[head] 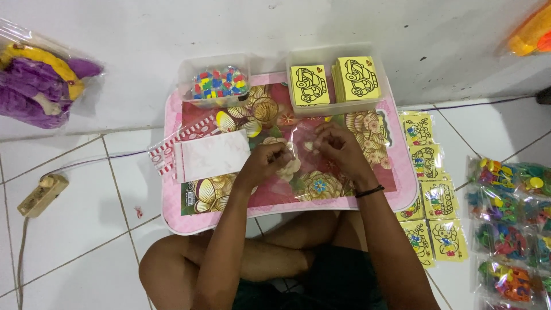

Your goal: The person puts toy sand art cards and small bags of colored sand into clear plastic bags by hand while sitting on the floor.

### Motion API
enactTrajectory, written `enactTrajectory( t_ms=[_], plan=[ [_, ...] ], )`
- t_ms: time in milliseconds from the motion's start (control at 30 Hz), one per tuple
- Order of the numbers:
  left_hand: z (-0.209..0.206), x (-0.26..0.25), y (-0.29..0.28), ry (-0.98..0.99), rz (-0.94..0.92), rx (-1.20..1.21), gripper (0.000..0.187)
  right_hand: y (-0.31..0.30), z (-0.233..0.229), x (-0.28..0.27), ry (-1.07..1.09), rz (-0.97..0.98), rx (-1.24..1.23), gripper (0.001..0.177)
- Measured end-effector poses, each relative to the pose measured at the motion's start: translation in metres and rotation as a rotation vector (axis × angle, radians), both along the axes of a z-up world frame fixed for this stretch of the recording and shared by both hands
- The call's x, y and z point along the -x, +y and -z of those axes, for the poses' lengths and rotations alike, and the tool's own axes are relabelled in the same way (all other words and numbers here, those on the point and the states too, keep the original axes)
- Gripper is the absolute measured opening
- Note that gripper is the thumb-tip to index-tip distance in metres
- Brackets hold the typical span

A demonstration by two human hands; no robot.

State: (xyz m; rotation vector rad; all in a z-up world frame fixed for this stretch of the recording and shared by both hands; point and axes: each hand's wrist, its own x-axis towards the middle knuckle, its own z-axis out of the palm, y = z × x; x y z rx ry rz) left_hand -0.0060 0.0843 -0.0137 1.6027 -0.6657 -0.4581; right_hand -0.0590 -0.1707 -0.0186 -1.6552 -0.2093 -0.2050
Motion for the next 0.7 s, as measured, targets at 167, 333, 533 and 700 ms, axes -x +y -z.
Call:
enactTrajectory(
  t_ms=[167,333,533,700],
  plan=[
    [-0.001,0.001,0.004,-0.026,0.038,0.019,0.028,0.012,-0.013,0.004,0.187,0.104,-0.366,0.015],
    [-0.006,0.005,0.0,-0.011,0.007,0.007,0.024,0.006,-0.003,0.002,0.168,0.166,-0.44,0.018],
    [-0.004,0.003,0.002,-0.024,-0.002,-0.039,0.019,0.017,-0.031,0.008,0.14,0.13,-0.492,0.019],
    [-0.009,0.006,-0.001,-0.019,-0.031,-0.073,0.018,0.01,-0.014,0.005,0.143,0.109,-0.445,0.016]
  ],
)
